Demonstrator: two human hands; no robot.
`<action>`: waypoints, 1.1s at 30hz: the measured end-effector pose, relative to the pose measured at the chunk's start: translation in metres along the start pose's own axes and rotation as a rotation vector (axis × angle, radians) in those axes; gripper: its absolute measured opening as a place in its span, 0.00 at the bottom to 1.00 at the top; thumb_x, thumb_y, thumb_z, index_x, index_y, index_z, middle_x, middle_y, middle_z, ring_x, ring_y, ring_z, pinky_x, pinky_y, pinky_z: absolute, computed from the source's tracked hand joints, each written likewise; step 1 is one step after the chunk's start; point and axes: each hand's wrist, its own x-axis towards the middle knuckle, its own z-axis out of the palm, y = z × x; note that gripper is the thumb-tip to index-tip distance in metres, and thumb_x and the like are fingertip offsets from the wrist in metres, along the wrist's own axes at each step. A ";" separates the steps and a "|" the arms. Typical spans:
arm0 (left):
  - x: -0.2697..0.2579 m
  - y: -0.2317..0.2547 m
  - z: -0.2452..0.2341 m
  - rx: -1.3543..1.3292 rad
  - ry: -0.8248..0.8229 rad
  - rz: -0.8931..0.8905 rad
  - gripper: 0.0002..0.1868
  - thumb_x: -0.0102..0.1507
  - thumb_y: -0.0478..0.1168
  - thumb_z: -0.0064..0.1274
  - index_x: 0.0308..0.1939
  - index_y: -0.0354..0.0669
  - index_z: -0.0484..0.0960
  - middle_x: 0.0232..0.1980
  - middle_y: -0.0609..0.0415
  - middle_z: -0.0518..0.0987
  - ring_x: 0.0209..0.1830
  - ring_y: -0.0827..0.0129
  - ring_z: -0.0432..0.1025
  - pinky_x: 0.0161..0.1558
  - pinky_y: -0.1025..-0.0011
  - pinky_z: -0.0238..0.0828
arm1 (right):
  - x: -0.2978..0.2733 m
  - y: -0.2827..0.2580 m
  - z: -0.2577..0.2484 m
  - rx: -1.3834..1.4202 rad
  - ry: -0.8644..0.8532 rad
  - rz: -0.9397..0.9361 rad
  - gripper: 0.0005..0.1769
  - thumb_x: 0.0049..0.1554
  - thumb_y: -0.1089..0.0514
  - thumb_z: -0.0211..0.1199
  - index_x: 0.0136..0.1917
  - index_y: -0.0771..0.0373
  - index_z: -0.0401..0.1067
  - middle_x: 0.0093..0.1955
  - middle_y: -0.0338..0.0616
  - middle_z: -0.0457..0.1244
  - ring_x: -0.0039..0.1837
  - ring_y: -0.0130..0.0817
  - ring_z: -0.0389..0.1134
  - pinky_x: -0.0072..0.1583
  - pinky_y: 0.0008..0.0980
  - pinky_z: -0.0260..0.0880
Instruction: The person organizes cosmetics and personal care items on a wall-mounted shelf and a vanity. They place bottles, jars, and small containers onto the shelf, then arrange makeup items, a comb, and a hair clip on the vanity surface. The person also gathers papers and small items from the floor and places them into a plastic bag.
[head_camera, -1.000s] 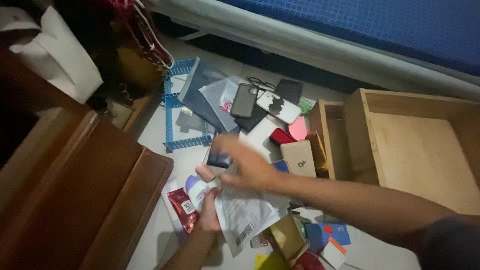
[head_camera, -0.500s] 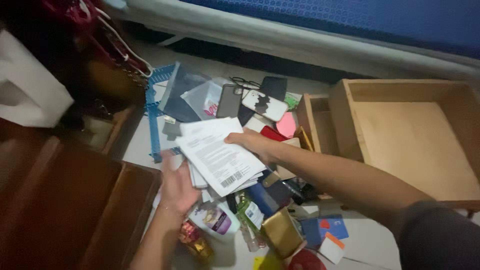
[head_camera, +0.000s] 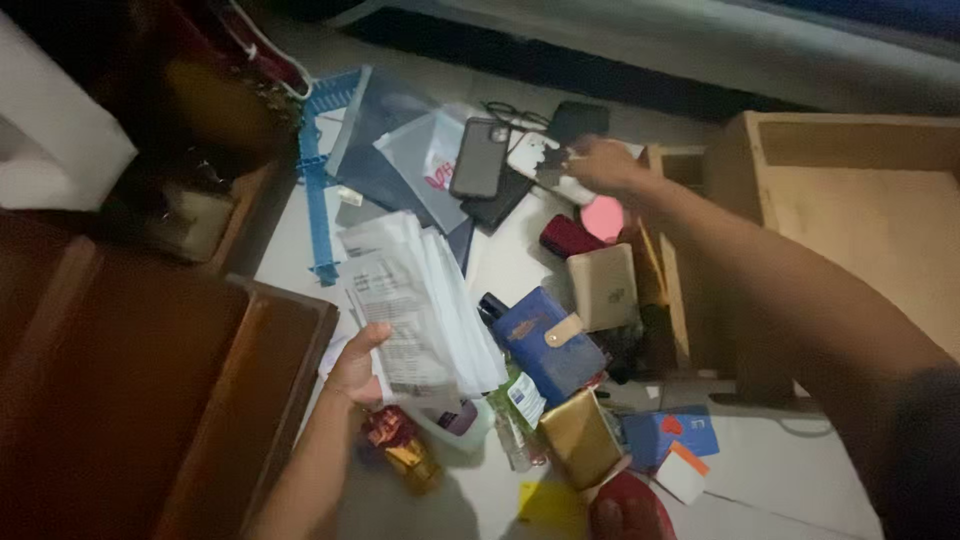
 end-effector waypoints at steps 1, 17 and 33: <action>0.002 -0.001 -0.004 -0.040 -0.023 0.014 0.33 0.57 0.42 0.61 0.66 0.40 0.72 0.61 0.44 0.79 0.61 0.49 0.74 0.65 0.43 0.68 | 0.016 0.030 -0.002 -0.164 0.091 0.117 0.24 0.57 0.52 0.60 0.65 0.61 0.72 0.68 0.52 0.58 0.65 0.49 0.65 0.59 0.47 0.69; 0.019 -0.021 -0.019 0.031 0.175 0.043 0.33 0.61 0.52 0.50 0.67 0.39 0.71 0.59 0.44 0.80 0.55 0.51 0.76 0.57 0.49 0.73 | -0.001 0.035 0.044 -0.389 0.293 0.188 0.13 0.56 0.56 0.62 0.43 0.69 0.79 0.44 0.61 0.72 0.46 0.51 0.75 0.48 0.49 0.79; 0.011 -0.014 0.007 0.053 0.215 0.152 0.31 0.64 0.46 0.51 0.68 0.36 0.70 0.60 0.41 0.79 0.57 0.51 0.76 0.58 0.52 0.72 | 0.004 0.033 0.062 -0.168 -0.050 0.365 0.32 0.35 0.45 0.79 0.47 0.69 0.85 0.51 0.55 0.76 0.51 0.39 0.78 0.52 0.37 0.77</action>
